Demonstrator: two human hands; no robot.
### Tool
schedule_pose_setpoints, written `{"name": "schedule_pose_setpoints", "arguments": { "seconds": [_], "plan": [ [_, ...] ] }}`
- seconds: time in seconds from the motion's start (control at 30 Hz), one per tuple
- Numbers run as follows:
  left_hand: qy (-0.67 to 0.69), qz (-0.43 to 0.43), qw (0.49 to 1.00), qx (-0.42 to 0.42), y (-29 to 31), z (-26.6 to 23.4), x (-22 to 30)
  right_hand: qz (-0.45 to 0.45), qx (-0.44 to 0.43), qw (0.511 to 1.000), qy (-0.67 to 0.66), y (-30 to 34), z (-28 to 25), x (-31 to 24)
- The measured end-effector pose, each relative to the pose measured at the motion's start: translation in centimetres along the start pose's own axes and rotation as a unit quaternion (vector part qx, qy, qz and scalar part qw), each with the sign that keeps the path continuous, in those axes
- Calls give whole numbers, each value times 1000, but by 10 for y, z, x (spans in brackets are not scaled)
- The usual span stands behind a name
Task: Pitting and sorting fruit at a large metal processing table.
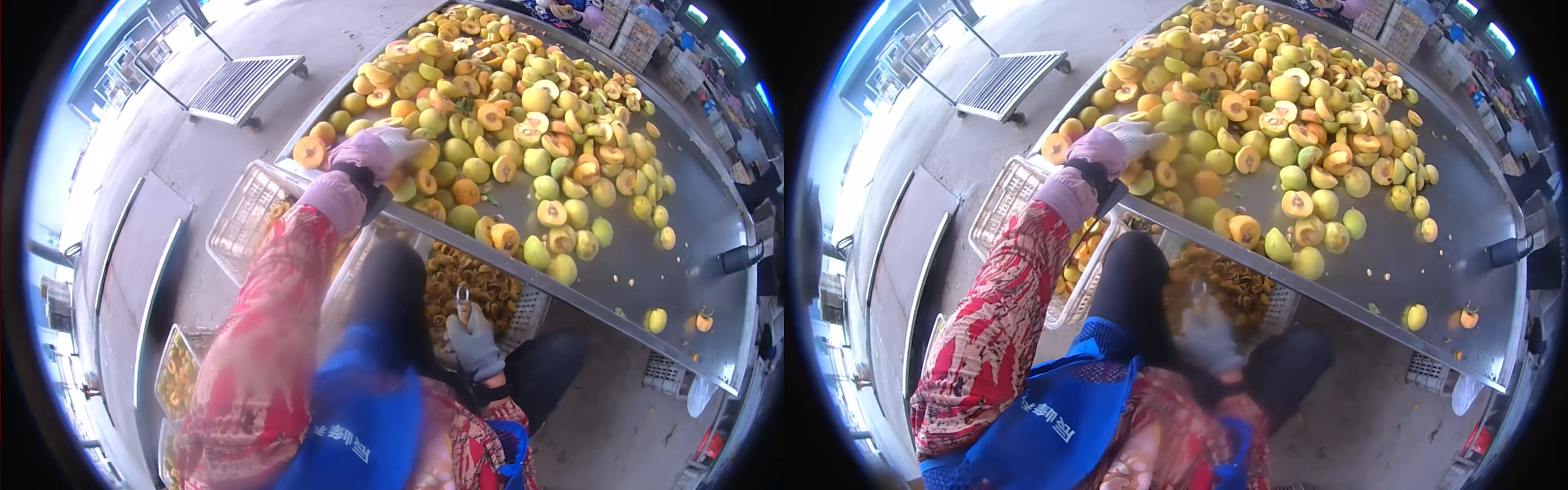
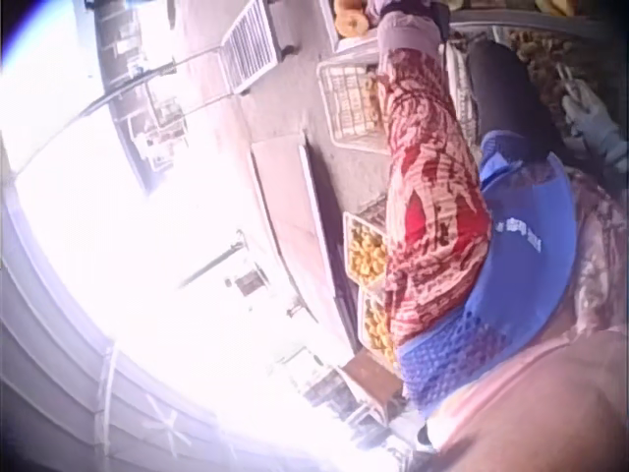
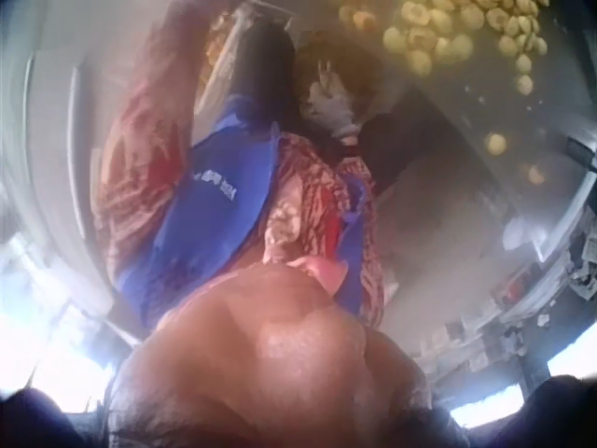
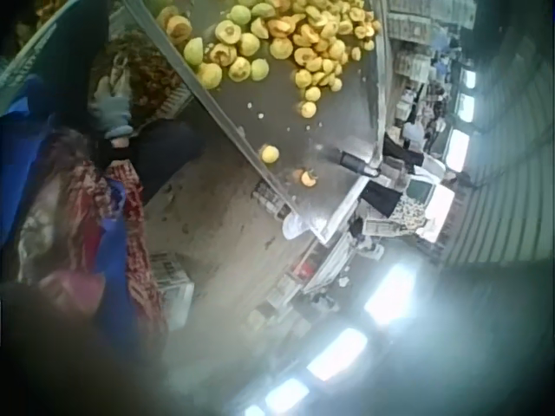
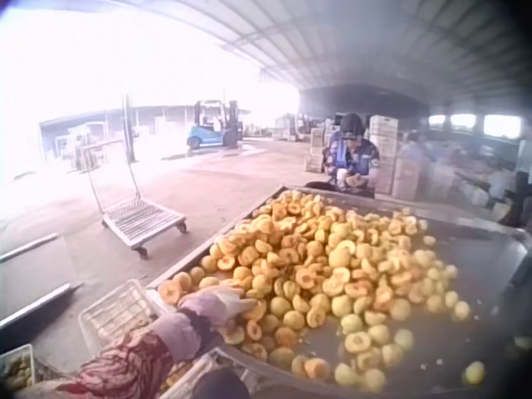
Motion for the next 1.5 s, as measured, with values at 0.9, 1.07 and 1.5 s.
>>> {"name": "schedule_pose_setpoints", "arguments": {
  "seconds": [0.9, 1.07, 1.5],
  "plan": [
    [96, 108, 990, 0, -201, 26, 136, -238, 119, 940, 213, 20, -30, -77],
    [78, 71, 994, 12, -247, 6, 207, -187, 120, 955, 195, 16, -52, -65],
    [248, 198, 937, 147, -86, -39, 238, -250, 200, 945, 63, 46, -79, -86]
  ]
}}
Point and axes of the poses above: each hand's wrist, its own y-axis away from the middle knuckle, its own z-axis out of the palm, x = y × z, the point moved 10 cm from there along -y, towards the middle knuckle, and after that the axes turned 3 degrees about z, right-handed, at the moved point
